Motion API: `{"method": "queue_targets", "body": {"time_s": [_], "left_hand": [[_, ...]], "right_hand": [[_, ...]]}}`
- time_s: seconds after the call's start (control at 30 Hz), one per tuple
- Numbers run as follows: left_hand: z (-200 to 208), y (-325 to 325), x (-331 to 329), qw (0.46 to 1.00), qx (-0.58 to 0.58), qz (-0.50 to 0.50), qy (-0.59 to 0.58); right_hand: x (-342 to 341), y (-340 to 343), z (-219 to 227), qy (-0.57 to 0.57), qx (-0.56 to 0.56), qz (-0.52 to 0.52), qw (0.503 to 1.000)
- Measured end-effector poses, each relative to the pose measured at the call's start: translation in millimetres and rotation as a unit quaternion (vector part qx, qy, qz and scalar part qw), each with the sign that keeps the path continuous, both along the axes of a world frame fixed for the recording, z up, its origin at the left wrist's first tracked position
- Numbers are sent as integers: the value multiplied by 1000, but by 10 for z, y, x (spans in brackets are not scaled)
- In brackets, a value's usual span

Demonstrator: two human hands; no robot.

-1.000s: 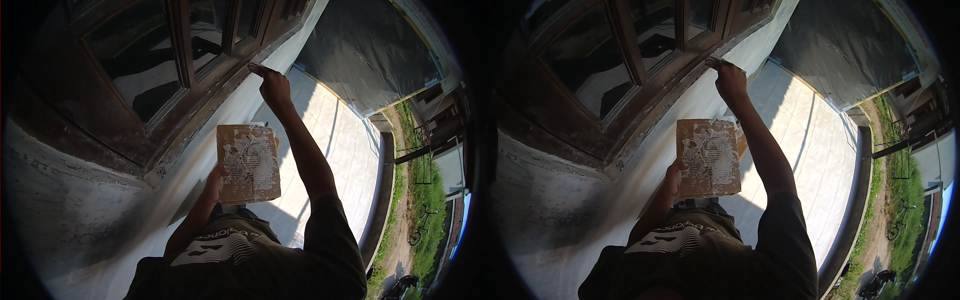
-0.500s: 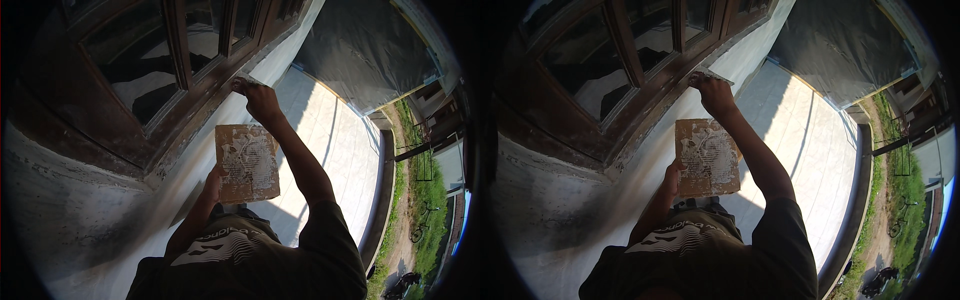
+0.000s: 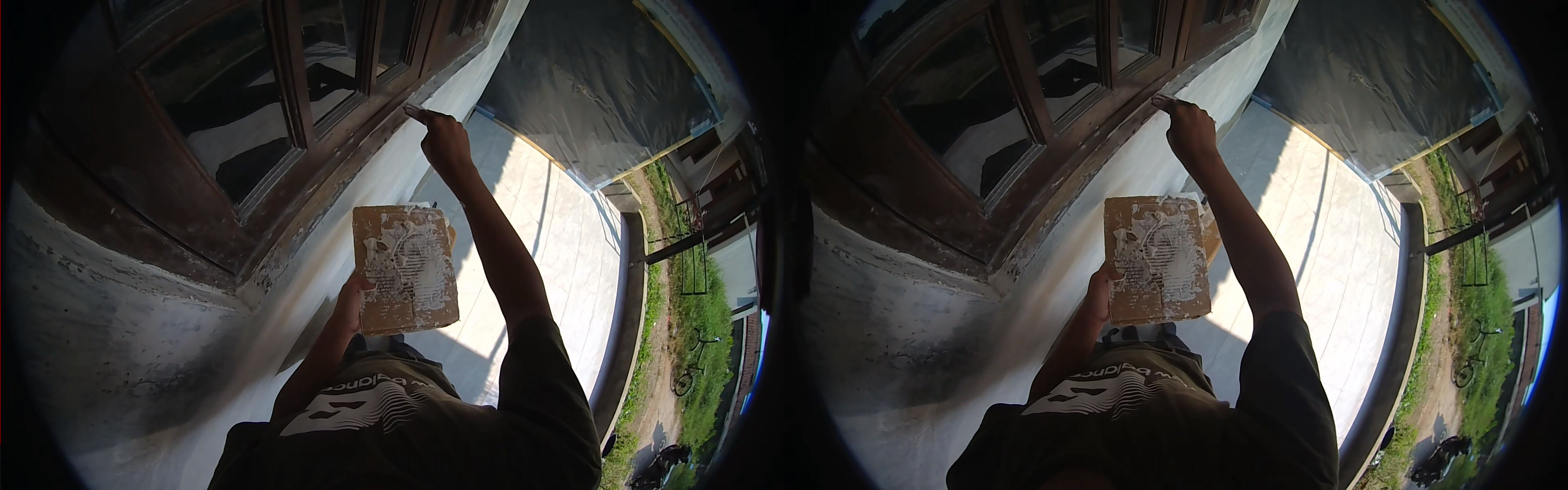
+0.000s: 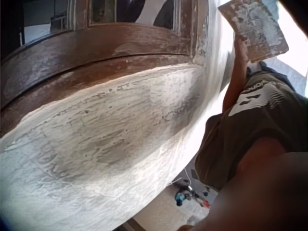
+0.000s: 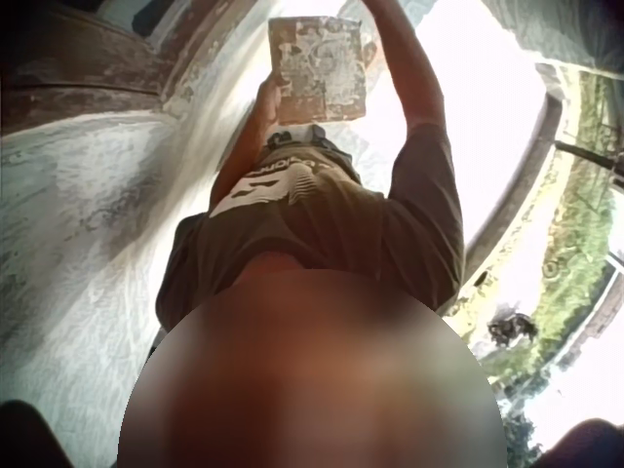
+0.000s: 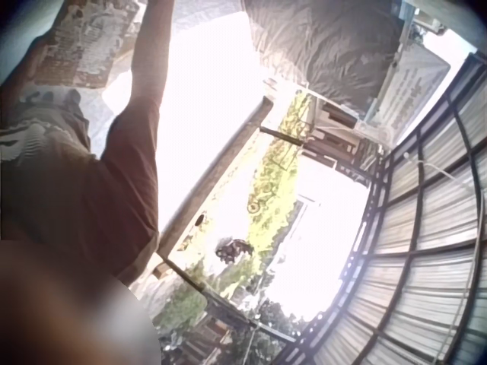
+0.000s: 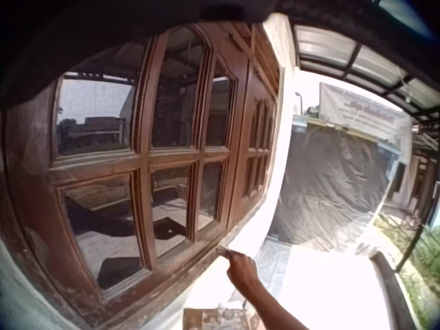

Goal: Applying plaster or filler to the edge of a window frame using a trowel and a hawk.

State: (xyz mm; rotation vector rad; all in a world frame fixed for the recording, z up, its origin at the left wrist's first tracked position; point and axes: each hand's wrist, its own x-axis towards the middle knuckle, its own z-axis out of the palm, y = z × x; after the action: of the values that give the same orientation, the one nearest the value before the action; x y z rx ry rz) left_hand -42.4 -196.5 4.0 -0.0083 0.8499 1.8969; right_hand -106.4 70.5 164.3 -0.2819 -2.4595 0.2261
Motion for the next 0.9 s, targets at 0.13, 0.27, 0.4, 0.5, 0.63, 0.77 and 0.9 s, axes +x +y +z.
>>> {"method": "queue_targets", "body": {"time_s": [0.13,0.27,0.4,0.5,0.63,0.77,0.9], "left_hand": [[-57,-37,14,1000,-6,7,-10],[20,-66,33,1000,0,15,-14],[24,-62,6,999,-13,1,-31],[19,-47,1,999,1,-11,-36],[-16,-46,-18,999,9,-3,-30],[-124,-66,-6,1000,-5,-3,-27],[-80,-60,37,999,-39,16,3]], "right_hand": [[-34,-31,-69,-34,53,21,998],[78,-264,-48,-41,76,50,995],[171,-422,-49,-16,72,69,995],[241,-499,-81,-22,53,72,996],[352,-640,-130,8,54,97,994],[323,-393,92,-7,-12,31,999],[59,-86,130,-12,9,-7,1000]]}}
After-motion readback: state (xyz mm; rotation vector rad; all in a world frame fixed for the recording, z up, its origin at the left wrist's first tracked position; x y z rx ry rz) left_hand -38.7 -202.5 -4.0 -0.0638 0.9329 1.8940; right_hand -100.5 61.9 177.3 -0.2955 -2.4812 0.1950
